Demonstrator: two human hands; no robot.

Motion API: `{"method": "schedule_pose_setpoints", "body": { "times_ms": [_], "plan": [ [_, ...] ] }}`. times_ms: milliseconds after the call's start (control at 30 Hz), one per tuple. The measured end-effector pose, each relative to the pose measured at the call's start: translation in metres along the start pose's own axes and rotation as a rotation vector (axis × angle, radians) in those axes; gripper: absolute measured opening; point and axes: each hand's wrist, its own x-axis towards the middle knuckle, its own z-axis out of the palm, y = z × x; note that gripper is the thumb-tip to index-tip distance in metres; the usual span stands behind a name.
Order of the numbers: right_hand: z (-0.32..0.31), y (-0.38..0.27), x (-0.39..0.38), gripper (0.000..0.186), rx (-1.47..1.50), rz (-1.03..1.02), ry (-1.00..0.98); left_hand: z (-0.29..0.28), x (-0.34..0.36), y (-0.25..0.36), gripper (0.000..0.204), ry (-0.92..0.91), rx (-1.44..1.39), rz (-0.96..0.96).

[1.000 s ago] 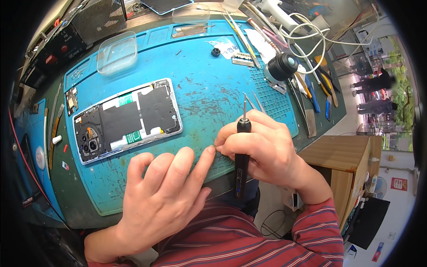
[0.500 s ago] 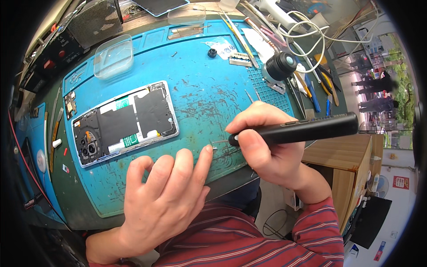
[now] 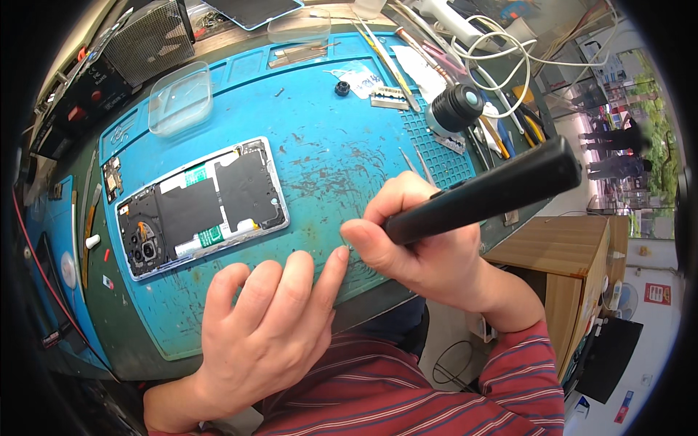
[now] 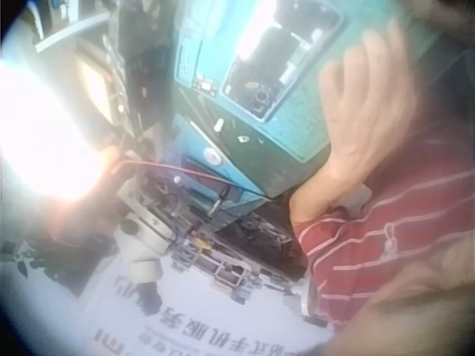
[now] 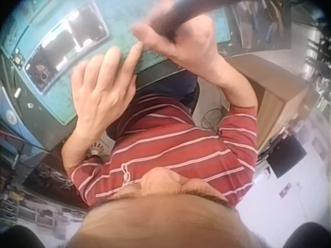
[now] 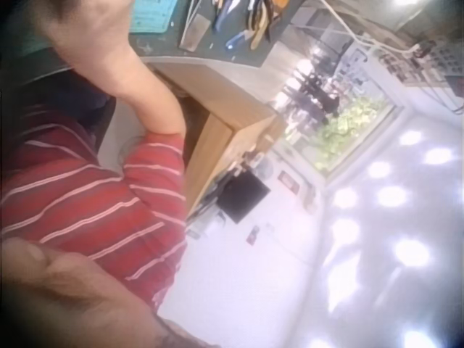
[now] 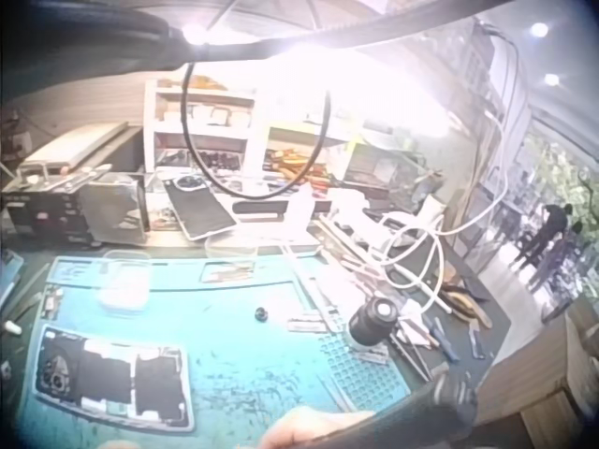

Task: The person disassembles a smartphone on a workbench, uses a screwdriver and tweezers to remove and reattach internal components, and tests the device by powering it on. The person then continues to adjust internal parts with a screwdriver.

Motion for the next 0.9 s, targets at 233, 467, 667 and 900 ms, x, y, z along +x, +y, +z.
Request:
{"method": "schedule_pose_setpoints", "body": {
  "times_ms": [233, 467, 667, 900],
  "plan": [
    [0.001, -0.007, 0.008, 0.022, 0.040, 0.015, -0.088, 0.001, -0.001, 0.000, 0.052, -0.003, -0.045, -0.030],
    [-0.001, -0.001, 0.003, 0.023, 0.006, 0.035, -0.135, 0.001, -0.001, 0.001, 0.050, 0.005, -0.034, -0.027],
    [0.000, 0.008, -0.002, 0.026, -0.109, -0.051, -0.134, 0.001, 0.000, 0.001, 0.050, -0.003, -0.041, -0.035],
    [0.000, 0.008, -0.002, 0.026, -0.116, -0.033, -0.150, 0.001, 0.000, 0.001, 0.050, 0.001, -0.045, -0.033]
  ]
}}
